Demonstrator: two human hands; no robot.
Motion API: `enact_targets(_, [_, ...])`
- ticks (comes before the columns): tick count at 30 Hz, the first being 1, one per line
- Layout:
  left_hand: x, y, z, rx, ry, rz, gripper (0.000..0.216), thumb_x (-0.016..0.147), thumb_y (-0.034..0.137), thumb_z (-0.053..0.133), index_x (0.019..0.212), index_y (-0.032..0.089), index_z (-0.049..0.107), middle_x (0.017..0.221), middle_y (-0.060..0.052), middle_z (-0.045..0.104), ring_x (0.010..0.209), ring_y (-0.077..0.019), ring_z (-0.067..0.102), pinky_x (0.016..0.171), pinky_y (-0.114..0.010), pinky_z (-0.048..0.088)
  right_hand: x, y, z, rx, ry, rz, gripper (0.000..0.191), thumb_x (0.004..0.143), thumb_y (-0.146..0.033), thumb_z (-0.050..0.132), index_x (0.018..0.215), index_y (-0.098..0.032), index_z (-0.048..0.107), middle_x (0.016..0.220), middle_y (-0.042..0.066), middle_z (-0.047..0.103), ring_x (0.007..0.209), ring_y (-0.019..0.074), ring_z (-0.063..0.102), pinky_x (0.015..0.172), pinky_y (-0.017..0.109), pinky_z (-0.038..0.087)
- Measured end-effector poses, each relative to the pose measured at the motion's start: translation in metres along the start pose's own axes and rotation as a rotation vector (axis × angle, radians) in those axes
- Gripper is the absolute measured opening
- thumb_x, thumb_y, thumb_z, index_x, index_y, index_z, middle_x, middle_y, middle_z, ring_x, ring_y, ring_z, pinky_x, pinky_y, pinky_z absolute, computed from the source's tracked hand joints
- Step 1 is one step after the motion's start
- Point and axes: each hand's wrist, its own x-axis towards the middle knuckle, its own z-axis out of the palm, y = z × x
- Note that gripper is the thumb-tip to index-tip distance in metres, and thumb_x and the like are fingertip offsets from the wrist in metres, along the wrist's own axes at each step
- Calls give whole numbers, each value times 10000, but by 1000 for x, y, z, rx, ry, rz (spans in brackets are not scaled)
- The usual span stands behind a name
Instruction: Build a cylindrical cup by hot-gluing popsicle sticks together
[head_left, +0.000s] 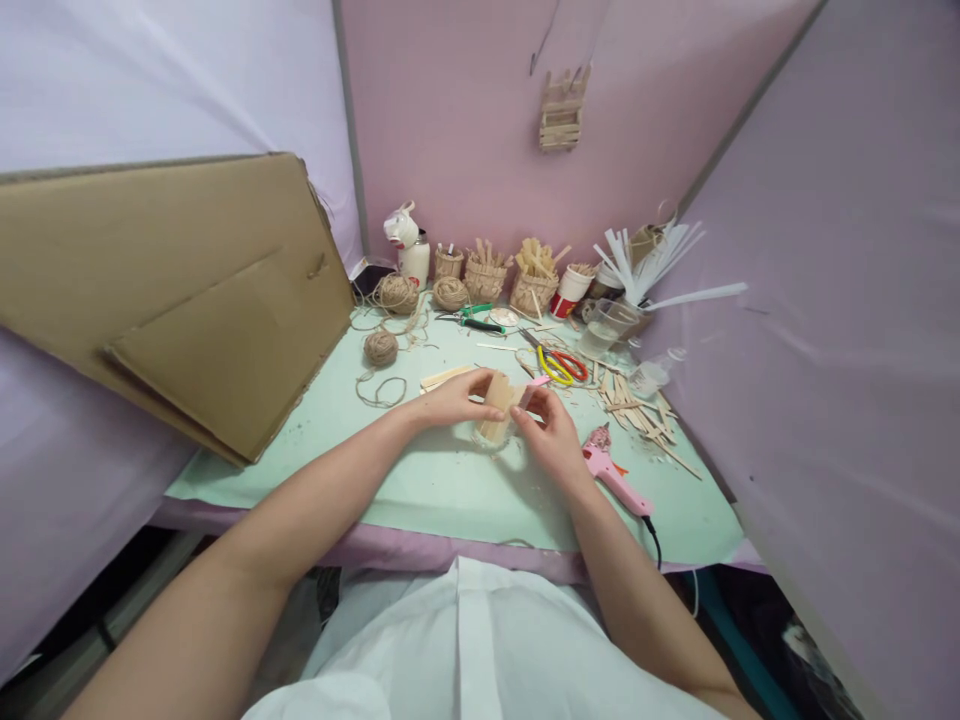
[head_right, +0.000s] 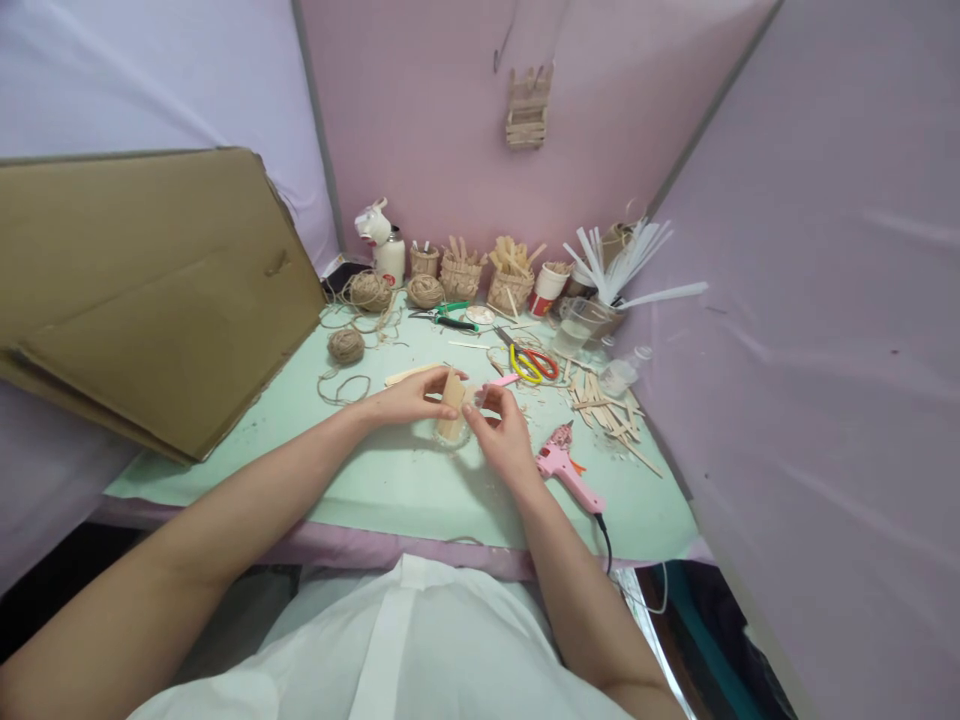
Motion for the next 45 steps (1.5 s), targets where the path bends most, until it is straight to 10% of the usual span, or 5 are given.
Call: enact_targets(45, [1,-1,4,-57,91,-11,637,632,429,798,1136,142,537,1199,-121,629,1114,-281,600,973,-433,453,-1,0,4,20,2,0,419,729,-456,711,1024,-211,542,1076,94,627,1004,240,626,770,383,568])
